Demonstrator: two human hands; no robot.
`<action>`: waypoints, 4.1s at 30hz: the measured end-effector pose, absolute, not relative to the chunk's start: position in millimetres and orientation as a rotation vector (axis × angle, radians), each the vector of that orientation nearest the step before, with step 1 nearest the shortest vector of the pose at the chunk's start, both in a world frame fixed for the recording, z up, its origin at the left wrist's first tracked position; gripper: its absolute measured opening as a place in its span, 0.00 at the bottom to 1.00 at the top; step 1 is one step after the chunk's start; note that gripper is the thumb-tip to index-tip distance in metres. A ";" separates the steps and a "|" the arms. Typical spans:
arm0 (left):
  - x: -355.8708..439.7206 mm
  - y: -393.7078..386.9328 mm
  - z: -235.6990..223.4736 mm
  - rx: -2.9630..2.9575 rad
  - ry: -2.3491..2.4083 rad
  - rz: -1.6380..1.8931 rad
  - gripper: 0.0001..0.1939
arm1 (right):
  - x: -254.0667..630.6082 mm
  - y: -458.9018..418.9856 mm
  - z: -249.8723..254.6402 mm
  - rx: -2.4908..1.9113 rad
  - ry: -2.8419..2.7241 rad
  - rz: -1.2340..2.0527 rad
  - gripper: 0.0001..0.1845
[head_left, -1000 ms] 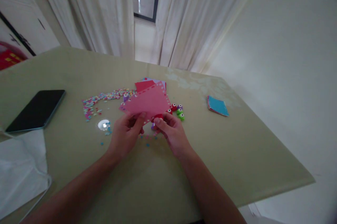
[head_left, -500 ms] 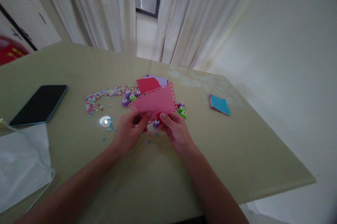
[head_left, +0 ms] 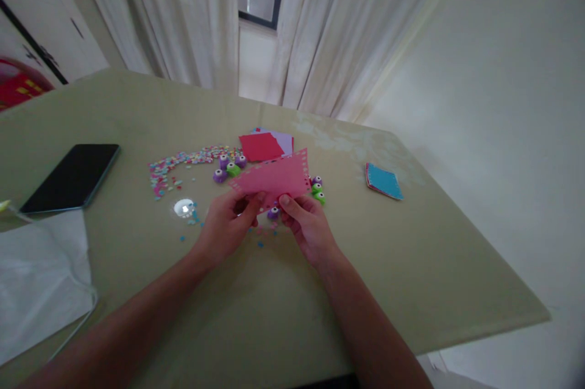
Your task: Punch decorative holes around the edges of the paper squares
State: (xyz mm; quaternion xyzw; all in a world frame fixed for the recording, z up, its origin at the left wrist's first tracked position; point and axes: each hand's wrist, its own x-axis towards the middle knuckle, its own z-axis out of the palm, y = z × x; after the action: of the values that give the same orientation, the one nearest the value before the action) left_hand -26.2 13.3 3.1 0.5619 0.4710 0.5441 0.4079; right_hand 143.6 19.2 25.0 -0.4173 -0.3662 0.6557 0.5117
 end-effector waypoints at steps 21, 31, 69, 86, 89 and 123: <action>-25.9 13.0 2.3 1.421 1.207 1.348 0.15 | 145.6 20.3 22.4 -1.014 -0.819 1.592 0.28; -26.8 13.1 3.5 1.444 1.193 1.338 0.13 | 145.1 19.9 25.0 -1.010 -0.797 1.603 0.27; -26.5 12.4 13.9 1.405 1.286 1.449 0.11 | 167.5 28.7 27.7 -1.034 -1.149 1.520 0.18; -34.0 19.3 19.6 1.216 1.348 1.707 0.12 | 227.5 37.7 29.3 -1.722 -1.927 0.667 0.14; -35.4 20.6 18.7 1.190 1.376 1.755 0.13 | 226.7 38.7 26.9 -1.773 -2.006 0.683 0.12; -58.7 48.7 18.3 0.778 1.299 2.068 0.13 | 124.9 35.1 9.4 -1.347 -2.440 0.024 0.18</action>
State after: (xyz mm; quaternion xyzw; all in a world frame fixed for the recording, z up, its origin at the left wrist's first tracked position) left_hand -58.7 48.7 18.3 0.2909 0.4858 0.7733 0.2853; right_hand 124.9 35.1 9.4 -0.4758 -0.8617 0.0083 0.1760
